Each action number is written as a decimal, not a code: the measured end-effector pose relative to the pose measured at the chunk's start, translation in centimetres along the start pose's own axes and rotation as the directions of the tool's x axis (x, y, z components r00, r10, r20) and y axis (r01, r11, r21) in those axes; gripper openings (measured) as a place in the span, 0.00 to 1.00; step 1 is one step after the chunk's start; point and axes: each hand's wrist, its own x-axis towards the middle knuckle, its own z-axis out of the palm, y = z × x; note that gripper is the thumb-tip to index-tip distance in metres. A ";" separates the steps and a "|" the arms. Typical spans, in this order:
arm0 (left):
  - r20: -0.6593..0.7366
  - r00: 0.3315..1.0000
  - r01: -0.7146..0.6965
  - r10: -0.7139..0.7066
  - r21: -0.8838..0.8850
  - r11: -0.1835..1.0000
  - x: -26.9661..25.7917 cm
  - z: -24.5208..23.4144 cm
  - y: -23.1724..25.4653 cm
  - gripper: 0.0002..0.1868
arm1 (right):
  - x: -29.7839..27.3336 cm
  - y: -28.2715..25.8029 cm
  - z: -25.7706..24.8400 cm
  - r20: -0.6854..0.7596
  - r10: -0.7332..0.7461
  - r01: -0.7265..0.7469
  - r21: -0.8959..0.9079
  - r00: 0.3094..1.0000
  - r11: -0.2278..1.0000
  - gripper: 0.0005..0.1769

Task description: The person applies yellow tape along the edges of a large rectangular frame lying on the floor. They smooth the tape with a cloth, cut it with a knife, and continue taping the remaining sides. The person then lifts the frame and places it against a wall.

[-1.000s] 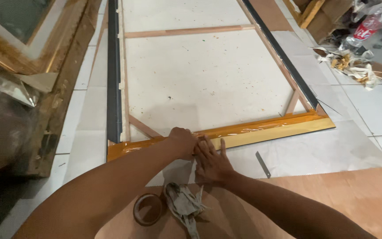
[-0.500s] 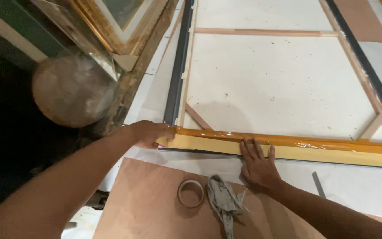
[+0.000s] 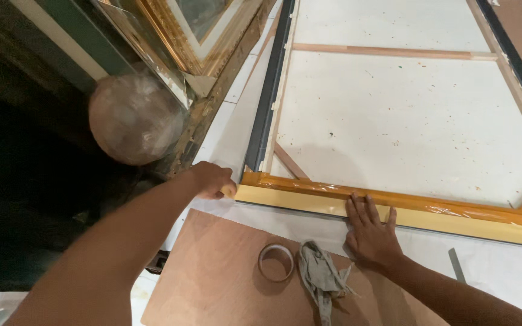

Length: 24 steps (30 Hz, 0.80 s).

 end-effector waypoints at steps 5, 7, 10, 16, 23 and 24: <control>-0.027 1.000 0.016 -0.016 -0.007 1.000 2.1 1.4 -0.8 0.22 | -0.2 0.1 1.8 -0.210 -0.044 -0.004 -0.223 0.977 0.975 0.53; -0.025 0.999 0.040 -0.040 -0.004 0.999 2.1 1.1 -0.6 0.22 | -0.2 0.2 2.0 -0.257 -0.050 -0.021 -0.267 0.965 0.964 0.53; 0.021 0.999 0.050 -0.050 0.002 0.999 2.0 0.7 -0.3 0.21 | 0.0 0.4 2.5 -0.081 -0.011 0.002 -0.111 0.997 0.994 0.54; 0.009 0.999 0.045 -0.045 0.004 0.999 2.5 0.5 0.0 0.24 | 0.1 0.6 3.1 -0.141 -0.016 0.006 -0.076 0.990 0.997 0.55; 0.037 0.998 0.053 -0.055 0.049 0.997 2.8 0.2 0.2 0.23 | 0.4 -4.4 -3.7 0.184 0.101 -0.167 0.391 0.978 0.905 0.35; 0.041 0.998 0.048 -0.049 0.039 0.998 3.2 0.5 0.0 0.23 | 0.0 -6.0 -5.6 0.121 0.061 -0.121 0.595 0.991 0.794 0.20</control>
